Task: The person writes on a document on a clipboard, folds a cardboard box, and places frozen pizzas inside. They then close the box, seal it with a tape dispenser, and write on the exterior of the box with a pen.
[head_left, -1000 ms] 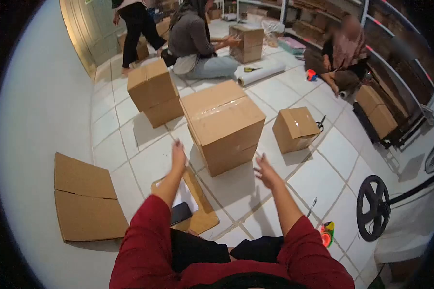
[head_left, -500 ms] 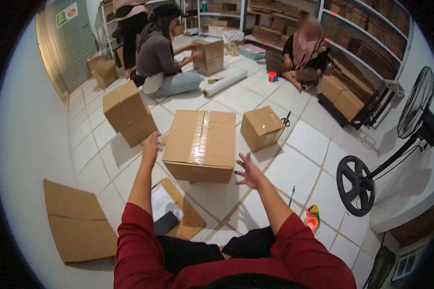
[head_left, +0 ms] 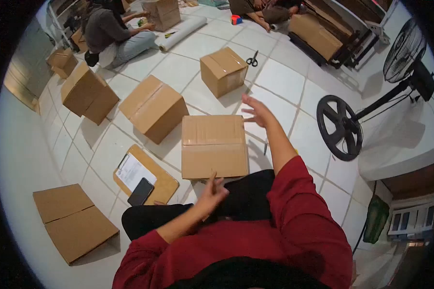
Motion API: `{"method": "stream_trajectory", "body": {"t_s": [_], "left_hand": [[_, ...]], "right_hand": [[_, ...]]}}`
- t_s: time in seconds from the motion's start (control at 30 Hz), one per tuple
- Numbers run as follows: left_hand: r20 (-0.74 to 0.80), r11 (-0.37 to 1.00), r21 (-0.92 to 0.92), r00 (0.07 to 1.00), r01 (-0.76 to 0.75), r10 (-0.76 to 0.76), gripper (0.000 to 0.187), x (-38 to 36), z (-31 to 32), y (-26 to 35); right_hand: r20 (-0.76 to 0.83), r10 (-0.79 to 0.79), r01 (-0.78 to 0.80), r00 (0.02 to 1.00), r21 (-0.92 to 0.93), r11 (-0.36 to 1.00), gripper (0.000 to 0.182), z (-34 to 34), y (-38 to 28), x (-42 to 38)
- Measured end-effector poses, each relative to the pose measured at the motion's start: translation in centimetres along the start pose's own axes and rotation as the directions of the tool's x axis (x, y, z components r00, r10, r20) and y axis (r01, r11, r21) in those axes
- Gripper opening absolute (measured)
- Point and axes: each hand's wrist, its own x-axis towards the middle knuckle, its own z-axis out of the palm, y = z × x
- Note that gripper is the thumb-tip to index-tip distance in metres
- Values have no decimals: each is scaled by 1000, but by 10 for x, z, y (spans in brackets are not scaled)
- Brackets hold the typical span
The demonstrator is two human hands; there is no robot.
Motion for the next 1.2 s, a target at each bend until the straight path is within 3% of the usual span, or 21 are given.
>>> {"method": "stream_trajectory", "body": {"t_s": [0.03,0.07,0.1,0.13,0.17,0.2,0.23,0.27,0.3,0.33,0.37,0.43,0.5,0.53,0.57,0.63,0.7,0.77,0.83,1.03,1.2], "left_hand": [[35,998,52,999,-17,15,60,10,-21,6],[-101,982,188,993,-33,53,51,14,-34,25],[-235,945,326,965,-33,115,42,19,-47,46],[-254,832,540,919,-125,303,44,31,-63,51],[-231,664,728,849,-173,475,45,44,-77,51],[-252,659,736,842,-154,478,45,61,-85,44],[-314,576,814,774,-78,550,45,79,-92,30],[-355,487,873,693,6,627,46,89,-94,25],[-367,484,875,679,19,636,46,90,-85,29],[-516,637,750,762,179,393,47,89,-69,34],[-611,728,587,784,356,110,49,88,-59,36],[-610,741,588,779,323,144,50,87,-64,25],[-612,764,577,772,289,171,51,83,-70,8],[-598,795,564,774,223,208,52,82,-72,1],[-585,822,548,774,156,244,53,80,-72,-6],[-636,847,504,736,171,230,54,70,-65,-14],[-657,849,489,725,201,207,54,60,-60,-20],[-659,883,418,741,215,131,55,55,-66,-27],[-581,930,367,780,-1,230,59,58,-74,-40],[-539,997,1,840,-78,66,72,58,-68,-29],[-567,989,145,816,-35,112,73,64,-69,-50]], "right_hand": [[1,-24,24,1000,-25,999,56,-16,5,3],[-68,-75,61,995,-192,979,50,-34,16,0],[-143,5,-49,990,-306,951,45,-59,40,10],[-226,129,-248,966,-650,718,32,-99,85,42],[-279,165,-323,946,-757,568,34,-105,105,33],[-332,199,-385,922,-833,396,41,-109,123,22],[-431,342,-548,835,-704,452,53,-110,143,11],[-475,328,-577,817,-662,478,53,-114,174,15],[-484,146,-485,863,-710,511,49,-118,202,16],[-475,-73,-394,877,-798,455,38,-113,209,11],[-453,-79,-372,888,-808,457,38,-113,209,18],[-433,-3,-410,902,-856,314,29,-117,204,33],[-468,62,-398,882,-668,628,23,-120,190,48],[-541,-114,-162,833,-436,885,19,-92,155,29],[-520,-131,64,844,-144,987,12,-79,138,30],[-416,-188,285,890,184,941,10,-30,80,5],[-265,-282,354,922,283,891,13,24,48,-20],[-40,-393,395,918,56,917,14,58,53,-29],[14,-87,81,996,224,971,16,102,45,-60],[138,-154,144,978,79,986,16,151,76,-62],[181,97,-123,979,144,982,12,179,67,-65]]}}
